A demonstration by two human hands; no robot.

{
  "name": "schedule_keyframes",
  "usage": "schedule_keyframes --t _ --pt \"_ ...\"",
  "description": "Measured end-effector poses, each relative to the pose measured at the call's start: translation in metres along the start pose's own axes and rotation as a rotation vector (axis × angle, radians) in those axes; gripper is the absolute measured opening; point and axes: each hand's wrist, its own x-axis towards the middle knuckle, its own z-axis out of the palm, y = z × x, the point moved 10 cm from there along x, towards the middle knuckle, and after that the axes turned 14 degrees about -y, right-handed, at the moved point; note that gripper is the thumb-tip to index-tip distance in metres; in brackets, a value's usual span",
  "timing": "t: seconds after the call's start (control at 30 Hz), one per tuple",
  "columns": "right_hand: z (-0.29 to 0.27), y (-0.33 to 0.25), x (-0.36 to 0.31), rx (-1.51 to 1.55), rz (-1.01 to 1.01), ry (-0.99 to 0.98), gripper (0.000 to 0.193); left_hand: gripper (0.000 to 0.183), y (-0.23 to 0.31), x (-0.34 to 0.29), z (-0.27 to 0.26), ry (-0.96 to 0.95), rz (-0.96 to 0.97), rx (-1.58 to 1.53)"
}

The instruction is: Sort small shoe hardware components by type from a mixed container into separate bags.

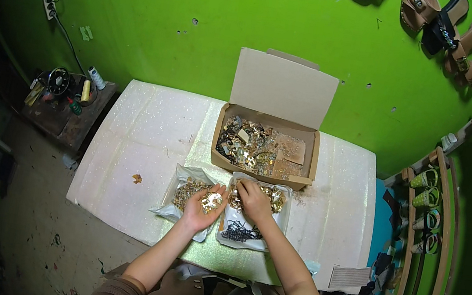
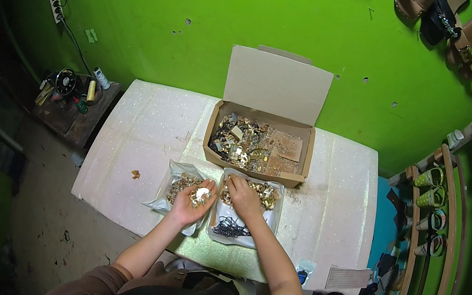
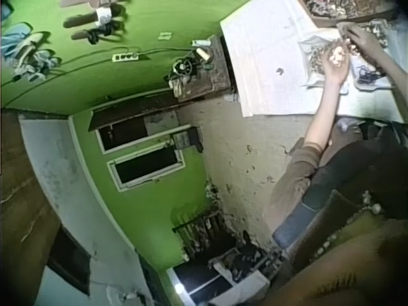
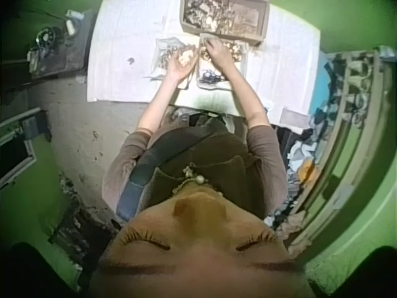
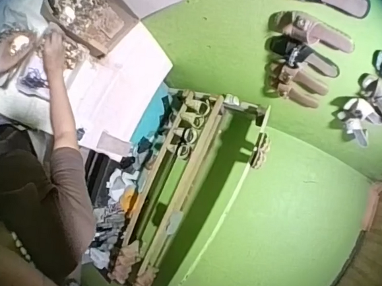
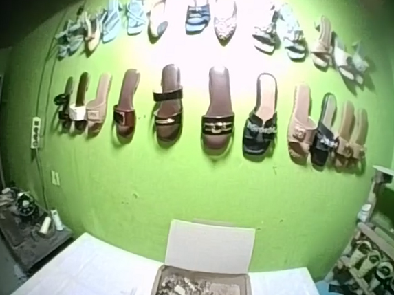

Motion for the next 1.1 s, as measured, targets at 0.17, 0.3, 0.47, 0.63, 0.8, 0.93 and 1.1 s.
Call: schedule_keyframes --t 0.17,0.3,0.47,0.63,0.8,0.93,1.1 --pt "-0.004 0.007 -0.003 0.091 0.055 0.043 0.026 0.034 0.0 -0.001 -0.001 0.013 0.035 -0.005" --pt "0.004 0.007 -0.004 0.064 0.059 0.04 0.023 0.035 -0.001 0.002 0.002 -0.037 0.027 0.007" --pt "-0.005 0.004 -0.002 -0.042 0.118 0.006 0.021 0.037 -0.001 0.004 0.012 -0.093 0.001 -0.015" --pt "-0.027 -0.006 0.007 0.182 0.204 0.089 0.013 0.038 0.007 0.005 0.017 -0.091 -0.002 0.07" --pt "0.002 -0.018 0.019 0.507 0.288 -0.114 0.016 0.039 0.011 0.004 0.01 -0.131 -0.071 0.076" --pt "0.015 -0.024 0.02 0.627 0.368 -0.169 0.018 0.041 0.019 -0.001 0.013 -0.128 -0.083 0.152" --pt "0.009 -0.042 0.032 0.803 0.372 -0.16 0.014 0.04 0.033 -0.008 0.009 -0.06 -0.028 0.135"
